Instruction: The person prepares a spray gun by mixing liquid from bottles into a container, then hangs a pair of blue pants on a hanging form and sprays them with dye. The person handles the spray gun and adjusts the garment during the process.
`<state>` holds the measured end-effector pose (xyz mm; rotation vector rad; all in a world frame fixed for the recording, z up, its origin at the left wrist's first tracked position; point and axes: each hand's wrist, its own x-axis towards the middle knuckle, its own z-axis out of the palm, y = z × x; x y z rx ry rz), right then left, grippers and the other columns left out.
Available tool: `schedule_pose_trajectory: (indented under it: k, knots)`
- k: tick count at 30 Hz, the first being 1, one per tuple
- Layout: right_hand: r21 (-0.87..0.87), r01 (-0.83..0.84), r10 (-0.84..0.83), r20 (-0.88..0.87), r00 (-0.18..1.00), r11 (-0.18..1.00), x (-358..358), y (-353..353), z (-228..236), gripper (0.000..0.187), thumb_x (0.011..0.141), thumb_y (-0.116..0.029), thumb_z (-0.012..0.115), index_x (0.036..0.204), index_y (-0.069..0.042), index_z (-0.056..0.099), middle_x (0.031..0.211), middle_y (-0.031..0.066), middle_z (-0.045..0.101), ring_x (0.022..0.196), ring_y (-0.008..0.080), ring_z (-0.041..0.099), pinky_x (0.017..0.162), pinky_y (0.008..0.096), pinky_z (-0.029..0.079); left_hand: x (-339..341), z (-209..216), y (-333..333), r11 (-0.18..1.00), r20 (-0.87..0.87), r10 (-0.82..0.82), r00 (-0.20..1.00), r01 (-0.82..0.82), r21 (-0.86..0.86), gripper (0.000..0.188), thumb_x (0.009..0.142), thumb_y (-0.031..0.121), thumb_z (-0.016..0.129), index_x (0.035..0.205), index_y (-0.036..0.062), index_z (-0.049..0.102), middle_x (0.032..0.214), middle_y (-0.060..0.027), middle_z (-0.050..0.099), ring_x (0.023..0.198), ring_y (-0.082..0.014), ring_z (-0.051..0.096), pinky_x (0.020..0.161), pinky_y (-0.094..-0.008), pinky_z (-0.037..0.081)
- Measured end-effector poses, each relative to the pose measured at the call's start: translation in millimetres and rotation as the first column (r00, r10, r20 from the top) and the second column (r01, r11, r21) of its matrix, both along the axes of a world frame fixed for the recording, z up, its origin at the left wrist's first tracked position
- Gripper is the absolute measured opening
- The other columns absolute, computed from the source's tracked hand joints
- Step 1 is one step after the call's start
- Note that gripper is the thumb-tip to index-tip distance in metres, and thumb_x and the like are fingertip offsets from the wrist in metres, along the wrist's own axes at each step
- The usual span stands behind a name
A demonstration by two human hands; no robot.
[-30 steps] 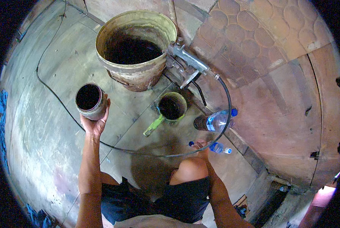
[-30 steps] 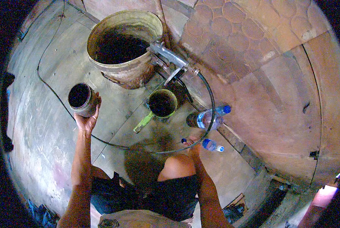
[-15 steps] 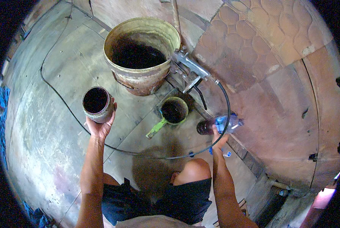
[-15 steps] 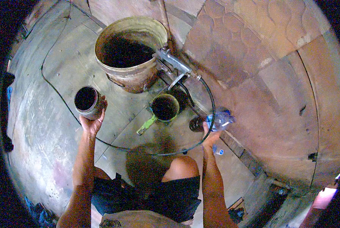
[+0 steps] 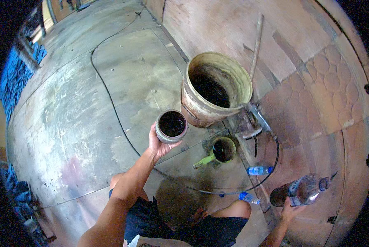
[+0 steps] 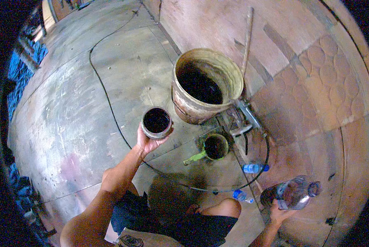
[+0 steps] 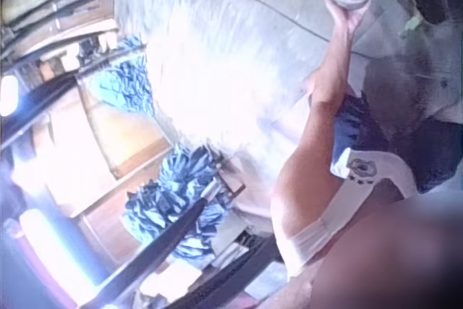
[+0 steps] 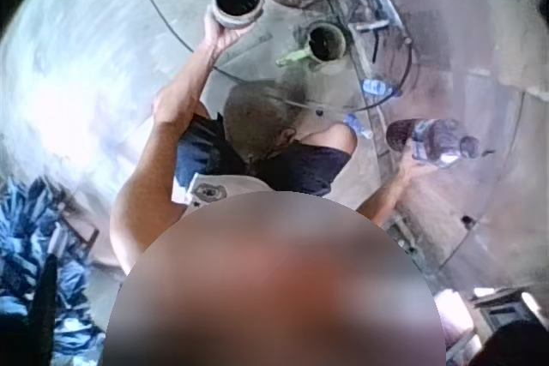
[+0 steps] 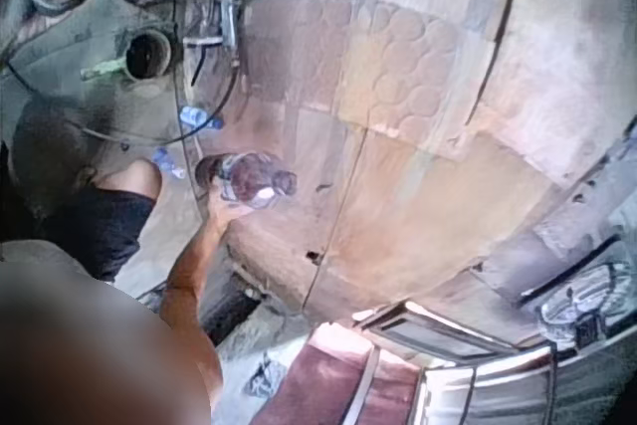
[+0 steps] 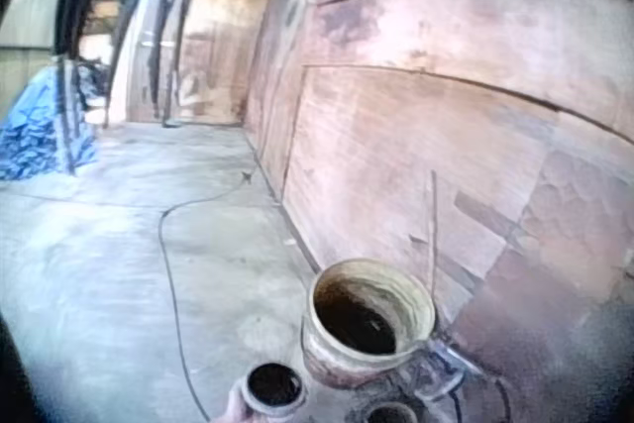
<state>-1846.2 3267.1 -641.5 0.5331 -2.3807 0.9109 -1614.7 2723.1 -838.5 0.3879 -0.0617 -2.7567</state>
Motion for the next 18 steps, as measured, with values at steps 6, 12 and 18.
schedule_pose_trajectory:
  k: [6,12,18]
  knots:
    - [0.415,-0.178,0.069,0.266,0.962,0.892,29,-124,39,0.115,0.057,-0.040,0.093,0.145,0.007,0.037,0.126,0.0254,0.059,0.114,0.0386,0.061,0.100,0.0478,0.048,2,6,2,0.999,-0.056,-0.012,0.998,0.015,0.042,0.074,0.097,0.068,0.034,0.151,0.0173,0.045,0.148,-0.0180,0.051,0.128,-0.0423,0.057,0.093,-0.0634,0.055]
    - [0.458,-0.632,0.478,0.416,0.774,0.625,58,-253,41,0.111,0.056,-0.047,0.092,0.146,-0.003,0.043,0.119,0.0251,0.068,0.105,0.0425,0.068,0.091,0.0509,0.054,4,13,7,0.997,0.042,-0.035,0.999,0.032,0.071,0.072,0.097,0.068,0.038,0.149,0.0202,0.047,0.149,-0.0169,0.051,0.129,-0.0425,0.057,0.093,-0.0653,0.055]
    - [0.583,-0.671,0.588,0.366,0.721,0.459,66,-313,29,0.098,0.061,-0.038,0.090,0.143,-0.004,0.048,0.117,0.0237,0.069,0.102,0.0410,0.070,0.087,0.0479,0.056,3,17,9,0.996,0.014,-0.041,0.999,0.040,0.084,0.075,0.096,0.071,0.037,0.150,0.0198,0.046,0.148,-0.0159,0.052,0.130,-0.0413,0.056,0.094,-0.0639,0.054]
